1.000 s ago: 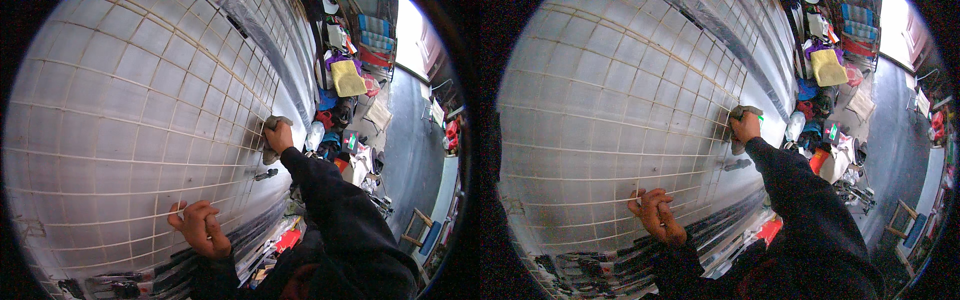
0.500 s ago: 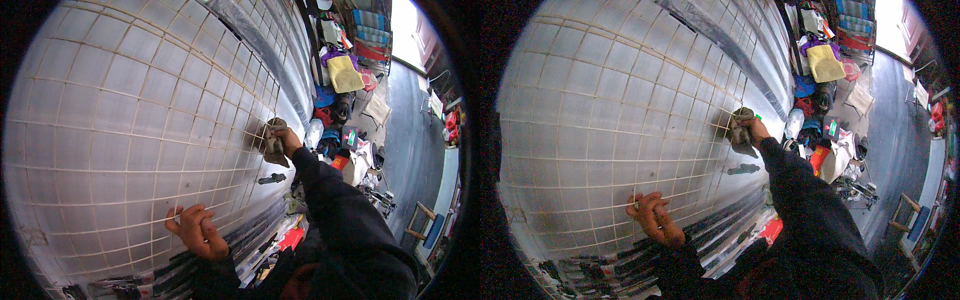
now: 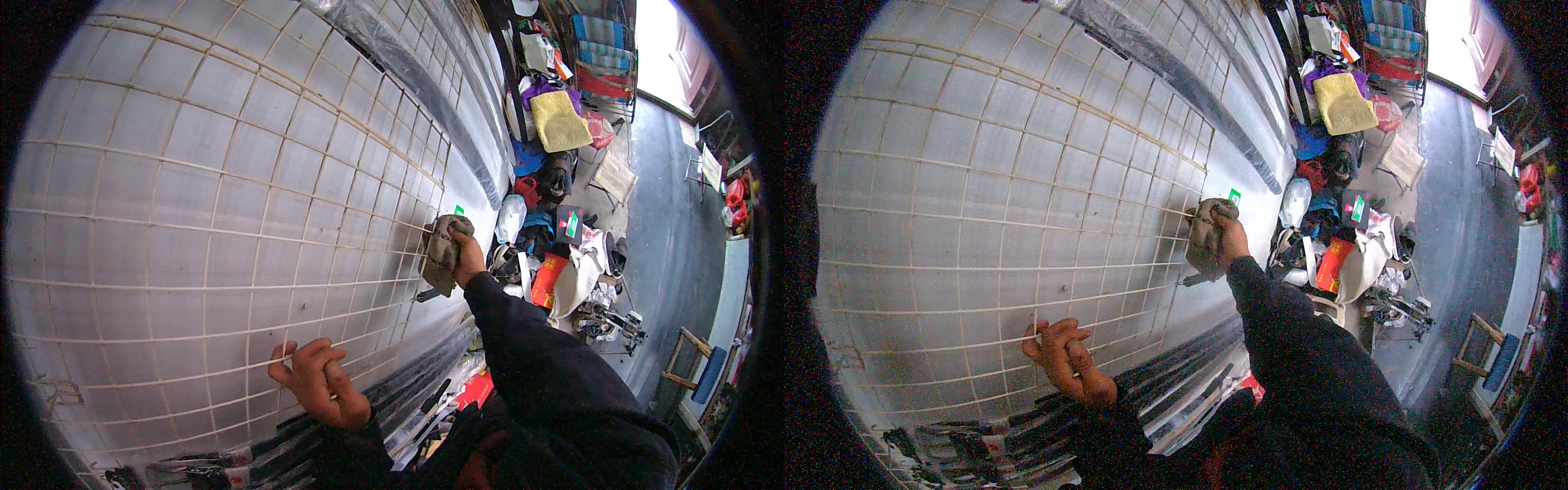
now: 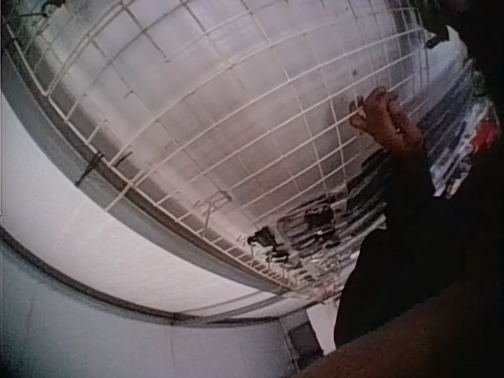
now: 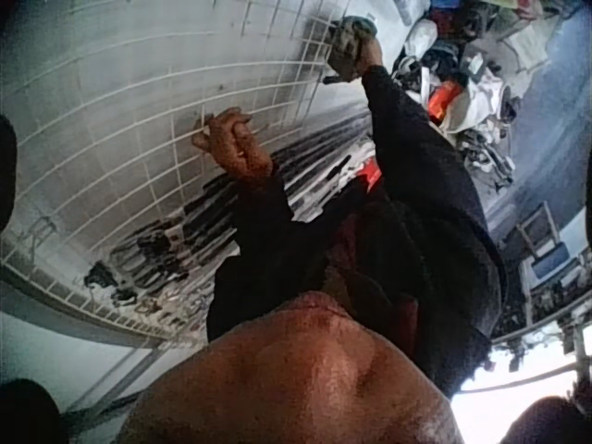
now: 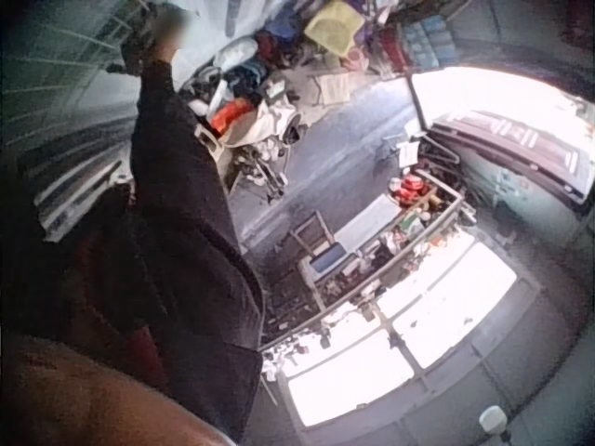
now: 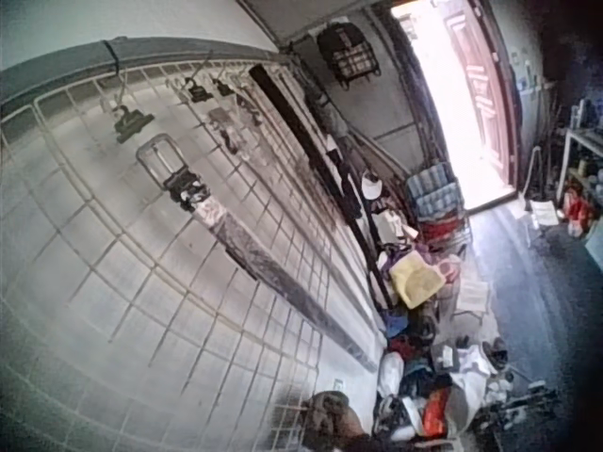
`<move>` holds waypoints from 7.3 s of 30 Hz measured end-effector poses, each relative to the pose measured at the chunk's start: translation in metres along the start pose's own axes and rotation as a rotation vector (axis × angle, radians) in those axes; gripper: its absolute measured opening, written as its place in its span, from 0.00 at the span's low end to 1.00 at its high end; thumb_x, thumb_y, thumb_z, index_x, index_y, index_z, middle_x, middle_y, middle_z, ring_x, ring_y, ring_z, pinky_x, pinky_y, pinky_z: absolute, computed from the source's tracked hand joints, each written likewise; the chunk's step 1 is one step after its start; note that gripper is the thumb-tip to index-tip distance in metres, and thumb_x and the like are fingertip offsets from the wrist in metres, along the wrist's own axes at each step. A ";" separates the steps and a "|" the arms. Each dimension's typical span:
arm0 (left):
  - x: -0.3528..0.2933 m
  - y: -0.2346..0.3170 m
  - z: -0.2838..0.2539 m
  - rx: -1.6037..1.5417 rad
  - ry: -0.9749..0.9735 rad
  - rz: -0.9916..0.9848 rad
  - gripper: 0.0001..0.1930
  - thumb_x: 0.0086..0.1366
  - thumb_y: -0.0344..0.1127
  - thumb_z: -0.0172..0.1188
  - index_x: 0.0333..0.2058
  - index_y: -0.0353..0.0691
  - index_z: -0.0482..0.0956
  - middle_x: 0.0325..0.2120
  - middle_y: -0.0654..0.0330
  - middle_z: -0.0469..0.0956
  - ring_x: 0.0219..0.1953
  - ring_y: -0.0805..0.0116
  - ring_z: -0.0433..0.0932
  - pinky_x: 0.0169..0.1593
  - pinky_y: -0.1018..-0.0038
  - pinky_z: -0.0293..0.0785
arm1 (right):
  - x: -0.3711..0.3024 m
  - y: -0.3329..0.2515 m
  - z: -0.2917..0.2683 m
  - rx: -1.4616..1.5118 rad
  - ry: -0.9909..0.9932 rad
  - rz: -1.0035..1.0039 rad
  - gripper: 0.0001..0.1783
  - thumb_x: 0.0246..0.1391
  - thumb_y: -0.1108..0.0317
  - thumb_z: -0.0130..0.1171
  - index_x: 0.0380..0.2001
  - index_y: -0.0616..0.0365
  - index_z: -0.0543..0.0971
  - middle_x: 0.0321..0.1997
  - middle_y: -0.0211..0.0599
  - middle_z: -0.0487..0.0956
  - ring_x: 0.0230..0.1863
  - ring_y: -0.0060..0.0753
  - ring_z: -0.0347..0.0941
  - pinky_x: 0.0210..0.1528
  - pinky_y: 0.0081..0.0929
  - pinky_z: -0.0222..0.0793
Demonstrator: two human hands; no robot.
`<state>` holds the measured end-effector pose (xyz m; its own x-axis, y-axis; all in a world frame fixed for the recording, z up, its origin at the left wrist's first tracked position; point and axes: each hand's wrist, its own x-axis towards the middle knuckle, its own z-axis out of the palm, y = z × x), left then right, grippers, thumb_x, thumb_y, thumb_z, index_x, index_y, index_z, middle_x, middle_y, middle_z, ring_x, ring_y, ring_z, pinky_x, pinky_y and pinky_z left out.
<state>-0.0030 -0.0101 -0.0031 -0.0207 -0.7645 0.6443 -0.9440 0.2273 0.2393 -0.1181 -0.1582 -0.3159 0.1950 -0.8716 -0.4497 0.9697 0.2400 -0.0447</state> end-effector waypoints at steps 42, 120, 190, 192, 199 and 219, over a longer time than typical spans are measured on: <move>-0.004 -0.002 -0.005 -0.042 -0.044 -0.029 0.13 0.69 0.37 0.48 0.30 0.38 0.78 0.31 0.55 0.80 0.46 0.55 0.68 0.66 0.50 0.54 | 0.013 0.018 0.057 -1.010 0.243 -0.631 0.13 0.58 0.67 0.60 0.42 0.62 0.84 0.42 0.51 0.86 0.43 0.48 0.84 0.48 0.40 0.77; -0.001 -0.005 -0.004 -0.063 -0.001 0.112 0.08 0.66 0.33 0.50 0.32 0.39 0.77 0.29 0.55 0.80 0.36 0.58 0.74 0.61 0.53 0.58 | -0.044 -0.050 0.116 -1.342 -0.101 -0.908 0.14 0.55 0.66 0.64 0.44 0.59 0.83 0.42 0.51 0.85 0.49 0.55 0.81 0.51 0.43 0.75; -0.010 -0.014 -0.006 -0.090 -0.046 0.037 0.06 0.57 0.33 0.57 0.30 0.39 0.80 0.34 0.55 0.81 0.42 0.50 0.70 0.58 0.50 0.61 | -0.065 -0.056 0.219 -1.447 -0.297 -1.069 0.12 0.49 0.74 0.62 0.37 0.68 0.83 0.32 0.45 0.86 0.34 0.36 0.84 0.38 0.33 0.78; -0.010 -0.015 -0.006 -0.122 -0.040 0.049 0.06 0.57 0.33 0.58 0.30 0.40 0.80 0.33 0.55 0.81 0.41 0.51 0.70 0.58 0.50 0.60 | -0.063 -0.055 0.219 -1.392 -0.286 -0.937 0.12 0.48 0.74 0.64 0.38 0.68 0.84 0.33 0.44 0.86 0.35 0.34 0.84 0.39 0.32 0.78; -0.005 -0.017 -0.006 -0.175 -0.048 0.090 0.05 0.58 0.33 0.57 0.32 0.41 0.79 0.32 0.55 0.80 0.41 0.55 0.72 0.60 0.49 0.58 | -0.057 -0.062 0.223 -1.572 -0.287 -0.991 0.14 0.47 0.73 0.66 0.38 0.67 0.84 0.36 0.45 0.87 0.38 0.34 0.84 0.42 0.31 0.79; -0.005 -0.015 -0.005 -0.144 -0.054 0.092 0.03 0.59 0.29 0.57 0.33 0.41 0.78 0.31 0.57 0.80 0.38 0.56 0.77 0.62 0.50 0.60 | -0.072 -0.069 0.249 -1.431 -0.354 -1.036 0.13 0.52 0.70 0.65 0.41 0.65 0.84 0.36 0.44 0.86 0.38 0.40 0.83 0.43 0.36 0.78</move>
<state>0.0129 -0.0072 -0.0064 -0.1264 -0.7669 0.6292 -0.8804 0.3790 0.2851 -0.1623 -0.2185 -0.0580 -0.1397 -0.8861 0.4419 -0.1223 -0.4274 -0.8958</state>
